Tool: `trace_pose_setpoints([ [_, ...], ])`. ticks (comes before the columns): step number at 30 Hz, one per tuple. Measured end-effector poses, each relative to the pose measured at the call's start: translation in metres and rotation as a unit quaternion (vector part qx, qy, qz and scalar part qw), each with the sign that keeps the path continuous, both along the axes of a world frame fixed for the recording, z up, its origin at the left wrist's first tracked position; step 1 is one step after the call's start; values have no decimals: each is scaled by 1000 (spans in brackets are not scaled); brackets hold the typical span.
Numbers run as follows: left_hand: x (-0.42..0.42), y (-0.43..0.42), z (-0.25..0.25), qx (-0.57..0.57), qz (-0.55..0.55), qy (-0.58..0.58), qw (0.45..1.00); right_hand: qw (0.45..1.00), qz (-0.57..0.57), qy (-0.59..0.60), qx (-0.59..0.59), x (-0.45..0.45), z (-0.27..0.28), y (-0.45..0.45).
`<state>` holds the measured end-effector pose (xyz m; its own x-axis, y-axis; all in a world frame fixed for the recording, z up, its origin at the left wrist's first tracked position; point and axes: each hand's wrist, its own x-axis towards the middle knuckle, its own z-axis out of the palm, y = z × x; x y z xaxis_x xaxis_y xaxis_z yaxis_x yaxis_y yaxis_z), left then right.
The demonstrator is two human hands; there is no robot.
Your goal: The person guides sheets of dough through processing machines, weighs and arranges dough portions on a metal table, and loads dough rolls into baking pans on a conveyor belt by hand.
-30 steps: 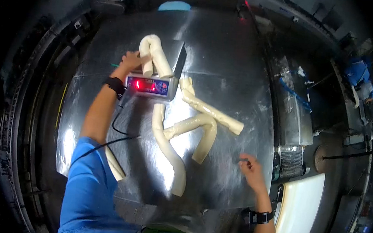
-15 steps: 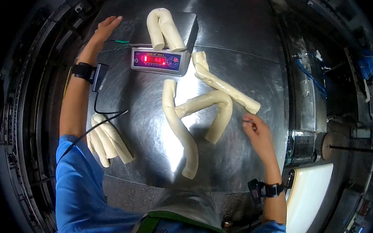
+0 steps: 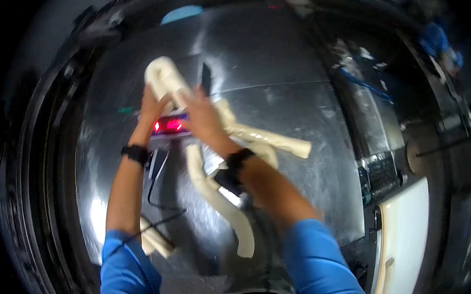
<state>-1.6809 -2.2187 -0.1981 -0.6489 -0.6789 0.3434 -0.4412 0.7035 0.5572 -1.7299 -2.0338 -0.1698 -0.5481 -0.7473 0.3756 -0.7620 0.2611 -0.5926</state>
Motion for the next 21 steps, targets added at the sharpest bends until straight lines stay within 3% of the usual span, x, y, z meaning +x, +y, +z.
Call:
trace_pose_setpoints([
  [1, 2, 4, 6, 58, -18, 18, 998, 998, -3, 17, 68, -4, 1, -10],
  [2, 5, 1, 3, 86, -55, 73, 992, 998, -14, 3, 60, -11, 3, -14],
  [3, 15, 9, 21, 175, -64, 56, 981, 998, -19, -12, 53, -16, 3, -12],
  [4, 25, 18, 42, 283, -83, 40, 955, 997, -25, -54, -47, -22, -4, -8],
  [5, 40, 39, 72, 339, -100, 35, 935, 997, -33, -53, -47, -28, 3, 8],
  [6, 56, 55, 101, 375, -147, 6, 915, 984, -2, -145, -106, -33, 17, 39],
  [7, 70, 62, 111, 391, -230, 25, 891, 958, 29, -233, -164, -38, 32, 74],
  [8, 83, 71, 129, 412, -264, -16, 872, 908, -22, -402, -116, -47, 43, 113],
  [9, 95, 74, 137, 415, -288, -47, 862, 890, -24, -441, -111, -51, 66, 161],
  [10, 101, 82, 146, 446, -303, -91, 837, 832, -63, -513, -202, -53, 72, 200],
  [13, 88, 104, 141, 455, -441, -214, 743, 842, 0, -533, -81, -77, 89, 296],
  [16, 45, 129, 120, 442, -489, -255, 708, 816, -123, -565, -7, -93, 89, 319],
  [17, 23, 135, 124, 449, -457, -252, 725, 822, -143, -551, -6, -109, 85, 316],
  [19, -29, 116, 107, 532, -375, -213, 729, 800, -68, -592, -77, -178, 36, 313],
  [21, -72, 78, 69, 420, -189, -142, 876, 747, -271, -560, -236, -180, 46, 278],
])
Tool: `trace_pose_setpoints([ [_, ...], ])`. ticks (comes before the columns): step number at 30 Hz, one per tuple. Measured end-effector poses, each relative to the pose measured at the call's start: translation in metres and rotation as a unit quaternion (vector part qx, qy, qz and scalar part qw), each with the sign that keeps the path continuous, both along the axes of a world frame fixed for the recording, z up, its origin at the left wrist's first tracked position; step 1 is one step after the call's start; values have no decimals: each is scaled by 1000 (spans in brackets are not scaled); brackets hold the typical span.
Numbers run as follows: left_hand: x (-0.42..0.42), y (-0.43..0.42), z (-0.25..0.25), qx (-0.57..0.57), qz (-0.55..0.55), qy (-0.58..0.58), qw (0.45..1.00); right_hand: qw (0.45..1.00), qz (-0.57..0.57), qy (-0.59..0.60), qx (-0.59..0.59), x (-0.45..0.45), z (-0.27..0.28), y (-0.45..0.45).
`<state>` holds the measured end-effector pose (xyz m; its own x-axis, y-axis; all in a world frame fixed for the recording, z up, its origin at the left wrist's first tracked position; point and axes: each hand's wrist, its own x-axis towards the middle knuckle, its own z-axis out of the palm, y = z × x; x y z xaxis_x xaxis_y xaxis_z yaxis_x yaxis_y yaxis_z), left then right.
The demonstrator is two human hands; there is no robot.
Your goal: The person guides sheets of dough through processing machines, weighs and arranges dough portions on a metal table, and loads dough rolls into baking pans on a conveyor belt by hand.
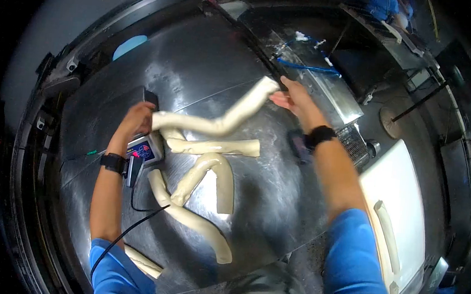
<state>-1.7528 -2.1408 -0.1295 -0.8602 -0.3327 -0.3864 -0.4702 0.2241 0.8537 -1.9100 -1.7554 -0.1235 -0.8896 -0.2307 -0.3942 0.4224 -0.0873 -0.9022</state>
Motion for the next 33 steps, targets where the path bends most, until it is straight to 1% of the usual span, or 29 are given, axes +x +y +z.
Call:
trace_pose_setpoints([
  [1, -7, 4, 1, -388, 45, 132, 911, 1000, -4, 14, -10, -1, -3, -1],
  [2, -7, -1, 5, -437, 83, 117, 888, 999, -11, 22, -20, 3, -8, 0],
  [3, -4, 0, 5, -422, 110, 116, 893, 996, 28, 52, -64, 15, -18, 6],
  [4, 2, 9, 4, -421, 103, 113, 894, 992, 57, 77, -77, 33, -18, 16],
  [6, 12, 28, 3, -502, 9, 61, 863, 993, 81, 79, -36, 75, -22, 52],
  [8, 17, 52, -1, -495, -36, 67, 865, 993, 112, 42, 12, 116, -45, 104],
  [9, 17, 69, -3, -493, -74, 95, 861, 995, 87, 36, 14, 137, -58, 130],
  [11, 12, 124, -10, -482, -168, 152, 846, 970, 134, 82, 185, 191, -79, 193],
  [12, 9, 159, -10, -471, -221, 184, 834, 974, 91, 59, 198, 218, -81, 223],
  [13, 8, 205, -3, -405, -282, 188, 849, 925, 83, 172, 327, 242, -82, 248],
  [14, 5, 237, -9, -361, -328, 212, 847, 844, 92, 281, 448, 256, -82, 268],
  [15, -3, 284, -17, -311, -389, 247, 831, 824, 71, 291, 482, 268, -72, 292],
  [16, 1, 322, -22, -268, -438, 277, 812, 773, 36, 283, 567, 281, -80, 313],
  [18, 5, 423, -33, -228, -519, 314, 762, 701, -50, 259, 662, 303, -85, 380],
  [19, 2, 463, -38, -216, -537, 342, 740, 677, -63, 211, 703, 310, -83, 401],
  [20, -7, 501, -48, -237, -548, 373, 710, 650, -72, 168, 738, 313, -82, 420],
  [21, -23, 533, -65, -289, -522, 421, 684, 637, -43, 163, 752, 312, -86, 436],
  [22, -24, 581, -80, -349, -493, 471, 642, 625, -29, 163, 763, 330, -91, 466],
  [23, -43, 605, -109, -343, -471, 486, 651, 642, -28, 152, 751, 327, -97, 477],
  [24, -61, 618, -126, -344, -443, 495, 663, 661, -17, 144, 736, 319, -102, 486],
  [26, -72, 633, -119, -386, -476, 395, 685, 685, -4, 46, 727, 308, -98, 501],
  [28, -51, 620, -88, -398, -504, 400, 653, 727, 18, 221, 650, 316, -123, 537],
  [29, -33, 590, -67, -389, -517, 405, 646, 819, 18, 154, 552, 310, -101, 524],
  [30, -11, 569, -44, -381, -539, 413, 627, 894, 9, 74, 441, 311, -70, 512],
  [32, 28, 510, -8, -322, -566, 472, 594, 932, 76, 111, 336, 308, -35, 502],
  [33, 42, 480, 8, -324, -633, 393, 583, 932, 84, 120, 332, 299, -8, 488],
])
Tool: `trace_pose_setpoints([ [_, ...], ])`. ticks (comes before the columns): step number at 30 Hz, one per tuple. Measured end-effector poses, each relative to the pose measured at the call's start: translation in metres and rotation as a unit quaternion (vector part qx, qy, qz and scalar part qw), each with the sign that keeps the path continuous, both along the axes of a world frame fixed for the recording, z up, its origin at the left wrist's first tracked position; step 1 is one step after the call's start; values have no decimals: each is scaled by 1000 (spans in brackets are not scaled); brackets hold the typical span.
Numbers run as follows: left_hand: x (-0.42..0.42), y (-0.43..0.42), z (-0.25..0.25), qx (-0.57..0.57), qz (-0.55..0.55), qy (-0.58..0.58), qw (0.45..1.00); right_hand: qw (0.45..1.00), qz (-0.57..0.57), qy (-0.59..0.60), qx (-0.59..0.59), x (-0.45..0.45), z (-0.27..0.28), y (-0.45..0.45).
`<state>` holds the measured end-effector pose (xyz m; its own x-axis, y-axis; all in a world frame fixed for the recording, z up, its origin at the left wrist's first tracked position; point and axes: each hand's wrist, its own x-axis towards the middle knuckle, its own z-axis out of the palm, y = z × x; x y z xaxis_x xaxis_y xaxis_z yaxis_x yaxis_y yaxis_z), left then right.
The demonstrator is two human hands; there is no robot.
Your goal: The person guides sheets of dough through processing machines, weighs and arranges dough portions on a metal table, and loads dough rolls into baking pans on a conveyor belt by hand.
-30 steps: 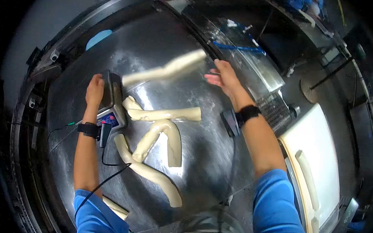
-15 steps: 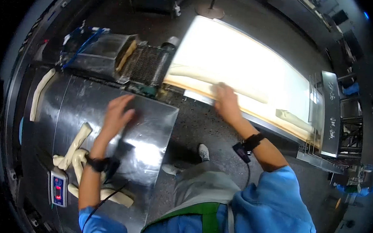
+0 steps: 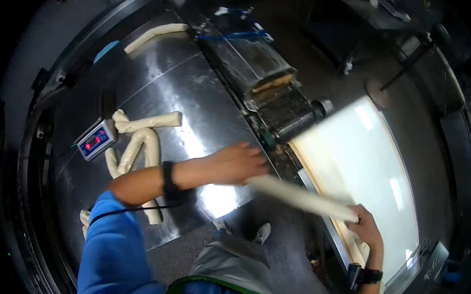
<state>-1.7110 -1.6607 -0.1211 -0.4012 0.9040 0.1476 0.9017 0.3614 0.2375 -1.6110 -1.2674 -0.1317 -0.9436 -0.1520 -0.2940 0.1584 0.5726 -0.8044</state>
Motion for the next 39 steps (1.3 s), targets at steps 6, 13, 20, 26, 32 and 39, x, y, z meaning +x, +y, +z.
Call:
trace_pose_setpoints([
  [6, 20, -198, 55, 30, 161, -483, 860, 907, 419, -8, 32, -130, 32, -159],
  [13, -25, -409, 41, -25, 723, 199, 661, 925, 103, 366, -5, -262, 16, -346],
  [20, -33, -355, -9, -142, 614, -10, 777, 972, 137, 193, 9, -152, -30, -220],
  [26, -69, -121, -26, -71, 375, -87, 920, 995, 27, 91, 22, 3, -66, -91],
  [32, -34, 110, -51, -26, 84, -128, 988, 982, -44, 100, 153, 126, -71, -16],
  [39, -29, 234, -82, -160, 156, -128, 966, 872, -272, 115, 389, 181, -60, 73],
])
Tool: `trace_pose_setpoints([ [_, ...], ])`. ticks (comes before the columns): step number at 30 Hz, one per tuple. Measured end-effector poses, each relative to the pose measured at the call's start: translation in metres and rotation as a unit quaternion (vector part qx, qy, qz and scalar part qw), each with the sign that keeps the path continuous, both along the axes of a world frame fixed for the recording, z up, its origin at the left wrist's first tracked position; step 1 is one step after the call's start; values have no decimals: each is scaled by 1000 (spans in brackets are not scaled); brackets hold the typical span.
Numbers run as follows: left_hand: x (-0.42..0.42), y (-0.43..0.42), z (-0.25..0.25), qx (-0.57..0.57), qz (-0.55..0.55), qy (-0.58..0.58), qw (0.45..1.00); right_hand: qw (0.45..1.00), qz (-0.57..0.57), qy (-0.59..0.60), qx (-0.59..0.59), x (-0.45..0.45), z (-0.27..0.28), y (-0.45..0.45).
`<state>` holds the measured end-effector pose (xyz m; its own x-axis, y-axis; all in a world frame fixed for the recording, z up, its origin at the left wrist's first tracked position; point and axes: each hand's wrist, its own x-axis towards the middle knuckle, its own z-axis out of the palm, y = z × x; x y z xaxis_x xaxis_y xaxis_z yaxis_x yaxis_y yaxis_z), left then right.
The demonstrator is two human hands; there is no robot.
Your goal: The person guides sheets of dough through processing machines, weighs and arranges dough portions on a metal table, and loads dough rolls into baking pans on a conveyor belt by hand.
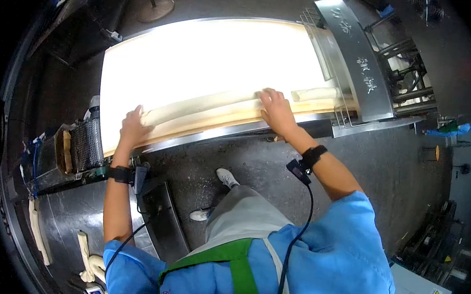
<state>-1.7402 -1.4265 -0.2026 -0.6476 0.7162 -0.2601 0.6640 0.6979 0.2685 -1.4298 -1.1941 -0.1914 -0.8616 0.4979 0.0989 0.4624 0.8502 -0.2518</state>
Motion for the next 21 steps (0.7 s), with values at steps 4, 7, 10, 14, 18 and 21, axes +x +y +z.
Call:
trace_pose_setpoints([
  [4, -32, -37, -21, 92, -48, -65, 993, 993, 68, 16, 93, -32, -23, 18],
  [7, -18, -50, 0, 172, -28, -73, 982, 995, 45, -71, -49, -69, -41, 20],
  [10, 15, -57, 36, 289, -47, 118, 949, 996, 45, -39, -71, -81, -47, 19],
  [14, 46, -57, 84, 342, 0, -75, 937, 994, 76, -18, -74, -97, -35, 7],
  [18, 66, -79, 111, 386, 10, -57, 921, 991, 94, 2, -98, -118, -16, -12],
  [21, 72, -123, 118, 371, 33, -73, 925, 973, 208, -14, -98, -132, 9, -37],
])
